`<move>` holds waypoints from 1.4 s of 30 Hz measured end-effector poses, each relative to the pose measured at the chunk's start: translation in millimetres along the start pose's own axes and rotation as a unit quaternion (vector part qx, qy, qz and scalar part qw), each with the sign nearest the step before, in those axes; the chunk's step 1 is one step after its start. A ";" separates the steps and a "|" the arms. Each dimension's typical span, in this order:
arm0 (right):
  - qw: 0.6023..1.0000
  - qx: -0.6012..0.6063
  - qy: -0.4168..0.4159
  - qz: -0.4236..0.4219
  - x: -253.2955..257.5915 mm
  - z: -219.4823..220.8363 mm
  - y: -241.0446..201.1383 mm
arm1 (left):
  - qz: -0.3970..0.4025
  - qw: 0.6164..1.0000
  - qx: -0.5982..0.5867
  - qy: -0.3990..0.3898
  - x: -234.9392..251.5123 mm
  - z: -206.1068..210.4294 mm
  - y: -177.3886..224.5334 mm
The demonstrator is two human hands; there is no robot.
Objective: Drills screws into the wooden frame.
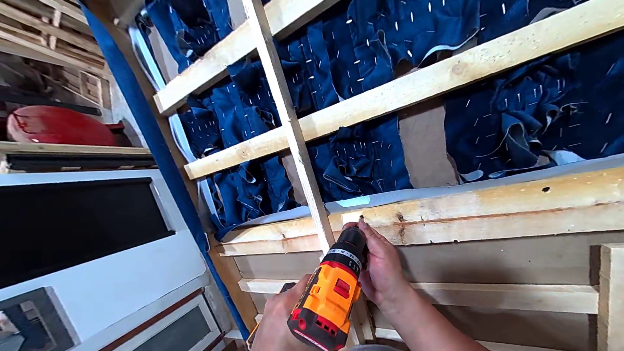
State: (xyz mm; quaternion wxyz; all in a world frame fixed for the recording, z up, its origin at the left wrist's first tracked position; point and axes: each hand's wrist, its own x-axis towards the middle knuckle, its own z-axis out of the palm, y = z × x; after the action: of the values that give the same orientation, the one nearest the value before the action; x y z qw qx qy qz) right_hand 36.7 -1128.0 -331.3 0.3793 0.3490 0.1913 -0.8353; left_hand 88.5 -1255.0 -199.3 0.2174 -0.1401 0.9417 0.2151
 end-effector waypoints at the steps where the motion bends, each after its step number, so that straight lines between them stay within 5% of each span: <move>1: 1.000 -0.005 0.002 0.001 -0.2 0.1 -0.1 | 0.005 1.000 0.001 0.007 -0.2 2.0 -0.7; 12: 1.000 0.011 -0.004 0.012 0.5 1.5 -1.9 | -0.049 0.998 -0.046 -0.002 -2.6 8.9 1.1; 36: 0.999 -0.028 0.015 0.007 -0.8 2.8 -2.1 | -0.037 0.997 -0.060 0.013 -2.9 13.9 -5.2; 42: 0.976 -0.204 -0.068 0.041 -14.6 -22.7 -26.2 | -0.066 0.991 -0.120 0.012 -27.4 1.9 -21.3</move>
State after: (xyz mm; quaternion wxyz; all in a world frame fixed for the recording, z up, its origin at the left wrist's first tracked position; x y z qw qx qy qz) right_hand 33.4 -1090.8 -334.7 0.4887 0.2141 0.3166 -0.7843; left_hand 120.5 -1267.9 -195.4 0.2017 -0.2293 0.9005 0.3097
